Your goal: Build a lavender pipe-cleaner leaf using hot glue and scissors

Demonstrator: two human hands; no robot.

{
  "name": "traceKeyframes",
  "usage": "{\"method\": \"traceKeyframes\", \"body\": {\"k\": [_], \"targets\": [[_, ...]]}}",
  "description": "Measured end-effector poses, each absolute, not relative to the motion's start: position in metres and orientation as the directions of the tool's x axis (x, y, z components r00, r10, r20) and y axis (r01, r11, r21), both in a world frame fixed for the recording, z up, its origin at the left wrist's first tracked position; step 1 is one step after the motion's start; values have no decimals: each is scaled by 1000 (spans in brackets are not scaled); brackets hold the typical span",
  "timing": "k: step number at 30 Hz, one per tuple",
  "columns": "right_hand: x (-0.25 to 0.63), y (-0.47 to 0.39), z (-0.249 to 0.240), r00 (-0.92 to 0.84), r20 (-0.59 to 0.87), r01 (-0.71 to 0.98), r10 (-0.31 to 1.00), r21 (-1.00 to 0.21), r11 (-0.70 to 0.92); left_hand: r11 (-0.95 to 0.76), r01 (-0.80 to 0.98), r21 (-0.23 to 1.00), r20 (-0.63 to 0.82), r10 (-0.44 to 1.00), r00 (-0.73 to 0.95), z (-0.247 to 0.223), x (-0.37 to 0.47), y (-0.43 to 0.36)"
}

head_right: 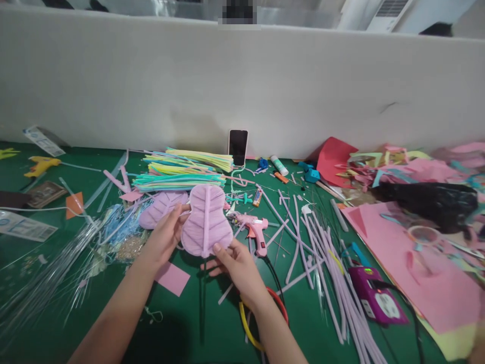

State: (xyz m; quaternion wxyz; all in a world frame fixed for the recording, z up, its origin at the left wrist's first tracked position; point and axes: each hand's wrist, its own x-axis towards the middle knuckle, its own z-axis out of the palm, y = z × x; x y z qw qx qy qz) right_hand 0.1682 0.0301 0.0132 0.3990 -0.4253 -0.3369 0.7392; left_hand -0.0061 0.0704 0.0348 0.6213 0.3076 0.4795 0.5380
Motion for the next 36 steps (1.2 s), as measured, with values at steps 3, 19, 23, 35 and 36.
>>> {"method": "traceKeyframes", "body": {"k": [3, 19, 23, 35, 36], "targets": [[165, 27, 10, -342, -372, -289, 863, -832, -474, 116, -366, 924, -154, 985, -75, 38, -4, 73], [229, 30, 30, -21, -201, 613, 979, -777, -146, 106, -202, 974, -152, 961, -229, 58, -46, 112], [247, 19, 32, -54, -221, 812, 974, -578, -86, 43, -214, 976, -103, 954, -281, 65, -56, 120], [264, 5, 26, 27, -108, 970, 994, -239, -53, 94, -164, 982, -134, 959, -251, 85, -49, 131], [257, 7, 23, 20, -166, 959, 986, -276, -66, 100, -153, 983, -136, 958, -252, 83, -49, 131]]}}
